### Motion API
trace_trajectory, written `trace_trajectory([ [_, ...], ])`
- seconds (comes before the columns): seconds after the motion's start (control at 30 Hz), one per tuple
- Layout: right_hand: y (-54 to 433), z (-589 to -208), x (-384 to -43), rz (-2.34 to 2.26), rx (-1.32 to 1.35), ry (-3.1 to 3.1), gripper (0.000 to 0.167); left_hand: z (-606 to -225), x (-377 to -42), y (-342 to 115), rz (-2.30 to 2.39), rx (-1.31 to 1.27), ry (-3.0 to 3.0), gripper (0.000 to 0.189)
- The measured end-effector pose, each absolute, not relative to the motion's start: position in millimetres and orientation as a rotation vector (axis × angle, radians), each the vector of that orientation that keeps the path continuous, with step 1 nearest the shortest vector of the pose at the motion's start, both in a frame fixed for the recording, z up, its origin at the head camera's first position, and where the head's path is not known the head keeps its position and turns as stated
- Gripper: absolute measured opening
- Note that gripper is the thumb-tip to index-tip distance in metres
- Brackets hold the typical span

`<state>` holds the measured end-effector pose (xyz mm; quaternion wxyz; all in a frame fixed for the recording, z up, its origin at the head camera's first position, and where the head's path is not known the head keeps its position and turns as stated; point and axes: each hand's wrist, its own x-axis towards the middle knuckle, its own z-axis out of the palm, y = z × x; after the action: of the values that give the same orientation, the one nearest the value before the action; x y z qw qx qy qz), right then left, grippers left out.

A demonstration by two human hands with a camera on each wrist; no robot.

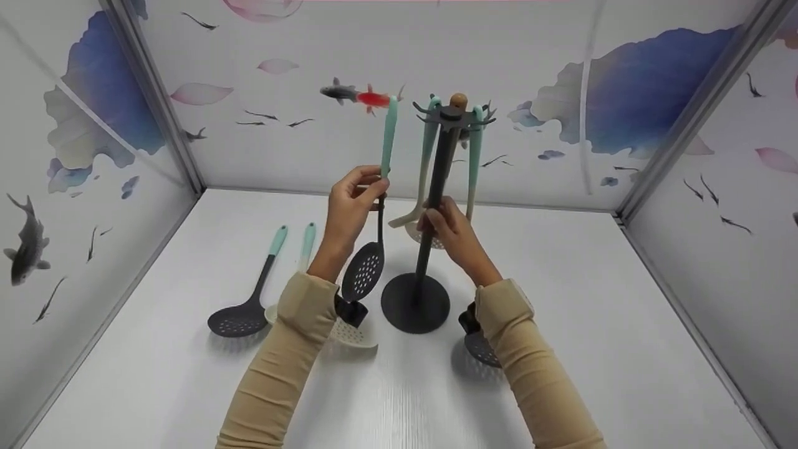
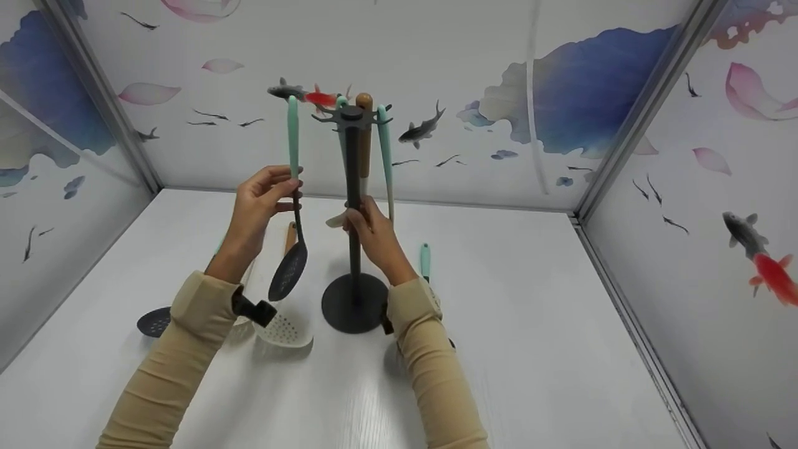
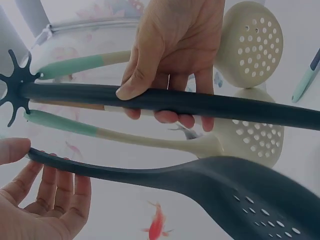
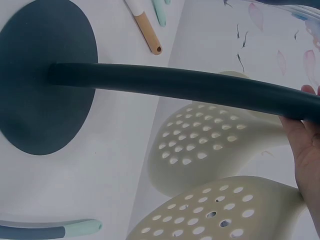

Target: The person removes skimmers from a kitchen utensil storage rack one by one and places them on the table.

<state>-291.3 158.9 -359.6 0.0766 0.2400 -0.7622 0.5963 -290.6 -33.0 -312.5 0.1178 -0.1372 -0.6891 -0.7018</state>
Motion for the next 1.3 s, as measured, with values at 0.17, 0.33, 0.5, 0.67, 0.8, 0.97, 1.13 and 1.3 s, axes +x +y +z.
trace_trajectory([
  [0.17,160.9,-359.9,-292.3,1.798,0.725,-2.287,0.029,-318.8,-291.4,-55.9,-2.021,-0.377,-2.004,0.027],
  [0.33,161.1,-360.1,-293.2,1.783,0.723,-2.277,0.028,-324.8,-292.1,-81.9,-1.997,-0.339,-1.962,0.028],
  [0.5,160.6,-360.7,-292.7,1.784,0.717,-2.285,0.028,-330.4,-291.1,-109.2,-1.982,-0.280,-1.904,0.029],
  [0.67,160.0,-361.6,-293.0,1.815,0.712,-2.272,0.026,-336.0,-289.2,-135.4,-1.987,-0.207,-1.826,0.028],
  [0.8,159.1,-361.7,-292.8,1.827,0.701,-2.271,0.025,-340.6,-285.6,-157.4,-2.007,-0.145,-1.752,0.026],
  [0.97,158.3,-361.7,-293.4,1.781,0.710,-2.285,0.026,-343.9,-280.6,-186.2,-2.047,-0.074,-1.631,0.015],
  [1.13,158.3,-360.9,-293.0,1.792,0.721,-2.279,0.027,-347.7,-276.3,-213.9,-2.071,0.036,-1.515,0.014],
  [1.3,158.7,-360.4,-293.9,1.803,0.735,-2.279,0.029,-354.4,-276.2,-240.6,-2.143,0.183,-1.362,0.018],
])
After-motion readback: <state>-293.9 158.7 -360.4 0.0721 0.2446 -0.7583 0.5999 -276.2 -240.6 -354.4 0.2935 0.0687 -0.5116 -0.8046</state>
